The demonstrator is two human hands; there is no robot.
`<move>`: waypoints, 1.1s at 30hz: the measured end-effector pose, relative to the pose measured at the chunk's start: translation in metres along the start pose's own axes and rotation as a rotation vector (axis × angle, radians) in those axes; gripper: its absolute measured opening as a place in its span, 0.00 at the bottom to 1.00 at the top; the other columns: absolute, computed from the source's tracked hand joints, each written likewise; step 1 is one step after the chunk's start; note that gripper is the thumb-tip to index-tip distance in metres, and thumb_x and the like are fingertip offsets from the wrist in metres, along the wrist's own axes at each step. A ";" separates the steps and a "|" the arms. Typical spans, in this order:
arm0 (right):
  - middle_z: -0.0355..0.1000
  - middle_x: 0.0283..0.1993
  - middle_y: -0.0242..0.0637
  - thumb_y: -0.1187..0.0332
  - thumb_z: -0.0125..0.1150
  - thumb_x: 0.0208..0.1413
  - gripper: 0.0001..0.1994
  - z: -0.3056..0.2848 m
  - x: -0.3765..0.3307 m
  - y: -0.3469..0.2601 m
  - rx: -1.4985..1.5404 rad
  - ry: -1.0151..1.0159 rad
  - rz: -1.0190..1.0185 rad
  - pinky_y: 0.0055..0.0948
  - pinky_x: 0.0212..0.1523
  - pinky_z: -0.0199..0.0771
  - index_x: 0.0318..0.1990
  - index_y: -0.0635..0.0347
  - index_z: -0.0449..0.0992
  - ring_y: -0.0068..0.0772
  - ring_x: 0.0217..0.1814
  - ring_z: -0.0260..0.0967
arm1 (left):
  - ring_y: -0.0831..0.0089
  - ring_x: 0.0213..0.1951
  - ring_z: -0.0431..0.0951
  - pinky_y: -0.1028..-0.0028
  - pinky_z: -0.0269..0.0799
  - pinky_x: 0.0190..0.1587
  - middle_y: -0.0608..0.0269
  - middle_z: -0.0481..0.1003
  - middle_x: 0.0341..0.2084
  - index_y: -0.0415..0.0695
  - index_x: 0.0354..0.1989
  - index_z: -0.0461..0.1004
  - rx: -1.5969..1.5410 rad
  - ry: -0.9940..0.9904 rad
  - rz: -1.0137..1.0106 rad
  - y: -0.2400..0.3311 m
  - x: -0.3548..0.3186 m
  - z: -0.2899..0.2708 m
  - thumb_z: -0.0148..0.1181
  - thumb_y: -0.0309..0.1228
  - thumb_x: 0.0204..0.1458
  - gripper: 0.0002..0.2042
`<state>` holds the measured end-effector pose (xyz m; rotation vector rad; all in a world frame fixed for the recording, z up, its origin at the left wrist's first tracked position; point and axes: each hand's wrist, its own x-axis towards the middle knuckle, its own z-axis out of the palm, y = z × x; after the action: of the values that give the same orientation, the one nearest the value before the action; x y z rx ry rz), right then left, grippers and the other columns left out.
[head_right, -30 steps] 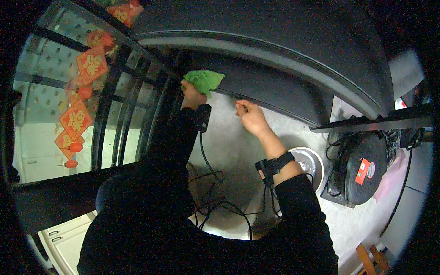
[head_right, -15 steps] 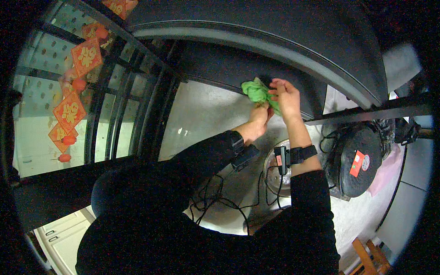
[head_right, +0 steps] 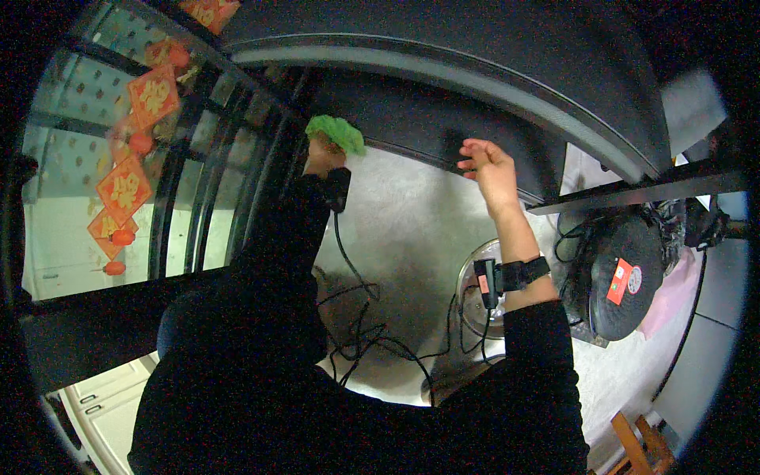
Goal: The person wipes the interior and exterior surfaces of a microwave and then cleans a black electric skillet using a green cloth. They repeatedly dip the cloth into a metal bowl of water, wring it, and wipe the surfaces. The skillet is moved from the floor to a dining table during the process.
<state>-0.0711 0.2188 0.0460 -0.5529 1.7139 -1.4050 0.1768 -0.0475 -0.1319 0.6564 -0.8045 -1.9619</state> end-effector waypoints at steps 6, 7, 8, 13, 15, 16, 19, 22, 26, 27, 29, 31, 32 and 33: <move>0.74 0.41 0.35 0.63 0.50 0.60 0.13 -0.016 0.010 0.000 0.021 0.036 0.007 0.24 0.37 0.71 0.45 0.61 0.74 0.26 0.37 0.72 | 0.71 0.24 0.68 0.72 0.69 0.29 0.69 0.69 0.23 0.49 0.31 0.70 -0.272 0.334 -0.219 -0.070 -0.054 0.117 0.42 0.27 0.55 0.08; 0.74 0.41 0.35 0.63 0.50 0.60 0.13 -0.018 0.013 0.005 0.024 0.039 0.066 0.25 0.37 0.72 0.45 0.61 0.74 0.26 0.37 0.72 | 0.74 0.24 0.67 0.74 0.68 0.28 0.68 0.69 0.25 0.49 0.31 0.69 -0.215 0.542 -0.454 -0.077 -0.062 0.143 0.41 0.28 0.58 0.08; 0.74 0.41 0.35 0.64 0.50 0.60 0.12 -0.020 0.015 0.011 0.027 0.043 0.126 0.25 0.37 0.72 0.44 0.61 0.74 0.26 0.37 0.72 | 0.75 0.26 0.67 0.75 0.68 0.29 0.67 0.70 0.28 0.49 0.34 0.68 -0.254 0.582 -0.534 -0.088 -0.076 0.169 0.42 0.29 0.59 0.06; 0.67 0.50 0.47 0.34 0.43 0.54 0.34 -0.014 0.004 0.062 -0.201 -0.040 0.701 0.42 0.43 0.69 0.47 0.59 0.69 0.41 0.49 0.66 | 0.65 0.38 0.71 0.65 0.69 0.42 0.60 0.72 0.36 0.43 0.40 0.70 0.047 0.101 -0.804 -0.108 -0.118 0.235 0.48 0.30 0.58 0.07; 0.64 0.48 0.41 0.36 0.49 0.53 0.29 -0.005 0.000 0.080 0.252 -0.043 0.688 0.45 0.47 0.63 0.47 0.52 0.67 0.38 0.48 0.60 | 0.66 0.39 0.70 0.67 0.68 0.41 0.61 0.72 0.35 0.43 0.40 0.70 0.170 0.042 -0.913 -0.107 -0.119 0.236 0.47 0.31 0.58 0.08; 0.66 0.45 0.34 0.40 0.50 0.55 0.24 0.002 0.001 0.088 0.393 0.048 0.620 0.44 0.46 0.63 0.46 0.49 0.69 0.35 0.45 0.61 | 0.67 0.39 0.70 0.68 0.68 0.40 0.61 0.72 0.35 0.44 0.40 0.70 0.236 -0.033 -0.942 -0.106 -0.117 0.234 0.47 0.32 0.58 0.08; 0.68 0.41 0.31 0.57 0.53 0.59 0.10 0.028 0.021 0.105 0.670 0.253 0.525 0.38 0.41 0.69 0.40 0.51 0.71 0.31 0.38 0.65 | 0.69 0.38 0.69 0.70 0.65 0.41 0.62 0.71 0.36 0.45 0.40 0.70 0.363 0.057 -0.810 -0.101 -0.109 0.227 0.47 0.33 0.57 0.08; 0.70 0.38 0.36 0.64 0.53 0.58 0.09 0.033 0.049 0.122 0.820 0.669 0.561 0.37 0.35 0.73 0.42 0.57 0.71 0.37 0.33 0.70 | 0.70 0.40 0.68 0.72 0.63 0.45 0.64 0.71 0.38 0.44 0.41 0.70 0.272 0.141 -0.820 -0.096 -0.103 0.226 0.49 0.34 0.56 0.09; 0.71 0.38 0.39 0.67 0.54 0.56 0.10 -0.011 0.063 0.144 0.841 0.854 0.552 0.40 0.33 0.74 0.43 0.59 0.70 0.40 0.36 0.72 | 0.71 0.42 0.68 0.74 0.65 0.48 0.63 0.71 0.38 0.39 0.43 0.70 0.275 0.016 -0.968 -0.090 -0.106 0.232 0.46 0.34 0.59 0.13; 0.71 0.38 0.39 0.68 0.53 0.55 0.10 -0.038 0.061 0.148 0.886 0.889 0.477 0.40 0.33 0.74 0.43 0.60 0.70 0.41 0.36 0.72 | 0.72 0.45 0.68 0.72 0.65 0.50 0.63 0.70 0.42 0.38 0.46 0.69 0.308 0.038 -1.005 -0.090 -0.109 0.233 0.47 0.34 0.58 0.13; 0.71 0.39 0.40 0.69 0.50 0.54 0.10 -0.082 0.052 0.149 0.967 0.951 0.330 0.41 0.34 0.74 0.43 0.60 0.70 0.42 0.36 0.72 | 0.72 0.45 0.68 0.72 0.64 0.49 0.64 0.69 0.42 0.40 0.47 0.68 0.302 0.042 -0.969 -0.088 -0.114 0.232 0.50 0.33 0.57 0.13; 0.72 0.40 0.39 0.67 0.46 0.56 0.11 -0.089 0.052 0.145 1.219 0.909 0.181 0.40 0.36 0.72 0.42 0.61 0.69 0.41 0.38 0.71 | 0.72 0.46 0.68 0.71 0.64 0.49 0.64 0.68 0.43 0.40 0.48 0.68 0.296 0.051 -0.947 -0.083 -0.116 0.227 0.51 0.33 0.56 0.14; 0.71 0.39 0.37 0.66 0.47 0.56 0.10 -0.085 0.050 0.142 1.199 0.985 0.243 0.37 0.39 0.71 0.41 0.57 0.70 0.37 0.39 0.70 | 0.71 0.46 0.68 0.71 0.64 0.50 0.64 0.68 0.44 0.40 0.48 0.67 0.292 0.055 -0.948 -0.080 -0.117 0.224 0.51 0.33 0.56 0.14; 0.71 0.37 0.35 0.64 0.48 0.57 0.08 -0.070 0.051 0.137 1.134 1.053 0.282 0.33 0.42 0.70 0.40 0.54 0.70 0.34 0.41 0.70 | 0.71 0.46 0.68 0.70 0.64 0.50 0.64 0.68 0.44 0.40 0.49 0.67 0.294 0.065 -0.948 -0.078 -0.116 0.221 0.51 0.33 0.56 0.15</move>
<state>-0.1337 0.2579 -0.0982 1.1708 1.2086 -2.2795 0.0330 0.1466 -0.0317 1.4661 -0.8238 -2.6446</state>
